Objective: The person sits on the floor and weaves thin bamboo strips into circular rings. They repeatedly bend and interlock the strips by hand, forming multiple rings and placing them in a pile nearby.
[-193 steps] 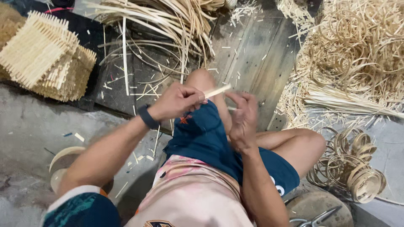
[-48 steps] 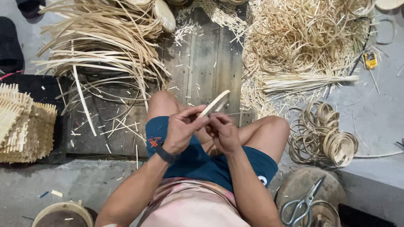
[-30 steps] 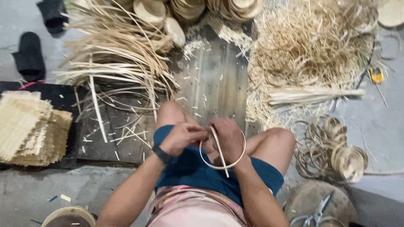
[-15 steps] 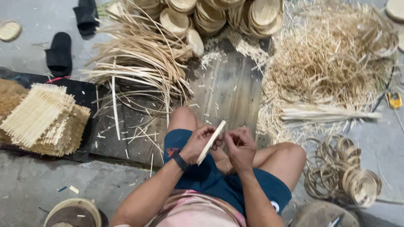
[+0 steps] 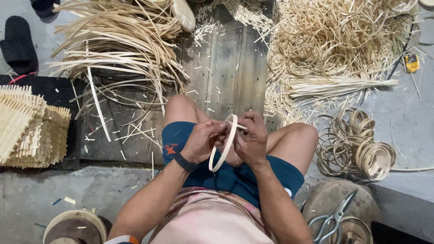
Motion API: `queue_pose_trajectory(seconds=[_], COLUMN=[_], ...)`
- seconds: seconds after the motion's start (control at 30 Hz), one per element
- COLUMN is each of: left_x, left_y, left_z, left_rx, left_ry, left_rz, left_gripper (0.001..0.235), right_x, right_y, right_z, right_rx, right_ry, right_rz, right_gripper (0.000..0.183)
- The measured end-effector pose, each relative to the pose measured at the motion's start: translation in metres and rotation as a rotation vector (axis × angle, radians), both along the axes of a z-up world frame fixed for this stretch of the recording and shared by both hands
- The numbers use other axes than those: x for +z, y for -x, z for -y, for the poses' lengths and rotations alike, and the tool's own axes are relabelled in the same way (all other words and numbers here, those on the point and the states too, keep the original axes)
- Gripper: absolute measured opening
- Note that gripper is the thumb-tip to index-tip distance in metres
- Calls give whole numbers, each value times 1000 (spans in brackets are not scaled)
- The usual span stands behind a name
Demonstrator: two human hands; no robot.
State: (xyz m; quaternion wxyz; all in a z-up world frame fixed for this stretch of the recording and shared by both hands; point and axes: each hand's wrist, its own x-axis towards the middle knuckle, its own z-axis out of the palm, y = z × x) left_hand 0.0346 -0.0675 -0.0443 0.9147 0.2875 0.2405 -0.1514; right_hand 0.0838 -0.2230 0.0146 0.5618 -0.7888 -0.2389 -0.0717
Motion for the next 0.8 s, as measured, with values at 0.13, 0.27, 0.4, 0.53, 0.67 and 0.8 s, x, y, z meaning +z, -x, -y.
queue_pose_trajectory(seconds=[0.13, 0.27, 0.4, 0.53, 0.67, 0.8], left_x=[-3, 0, 12, 19, 15, 8], left_y=[3, 3, -6, -6, -3, 0], left_z=[3, 10, 9, 7, 16, 16], left_rx=[-7, -16, 7, -5, -4, 2], left_ry=[44, -40, 67, 95, -68, -51], left_rz=[-22, 40, -163, -275, -134, -124], left_gripper=[13, 15, 46, 47, 18, 19], right_x=[4, 4, 3, 1, 1, 7], right_y=[-1, -1, -2, -3, -3, -4], right_z=[0, 0, 3, 6, 7, 10], right_rx=[-63, -24, -9, -14, 13, 38], right_ry=[-5, 117, 122, 110, 129, 115], right_rz=[-90, 16, -31, -53, -75, -115], right_gripper=[23, 23, 18, 18, 18, 15])
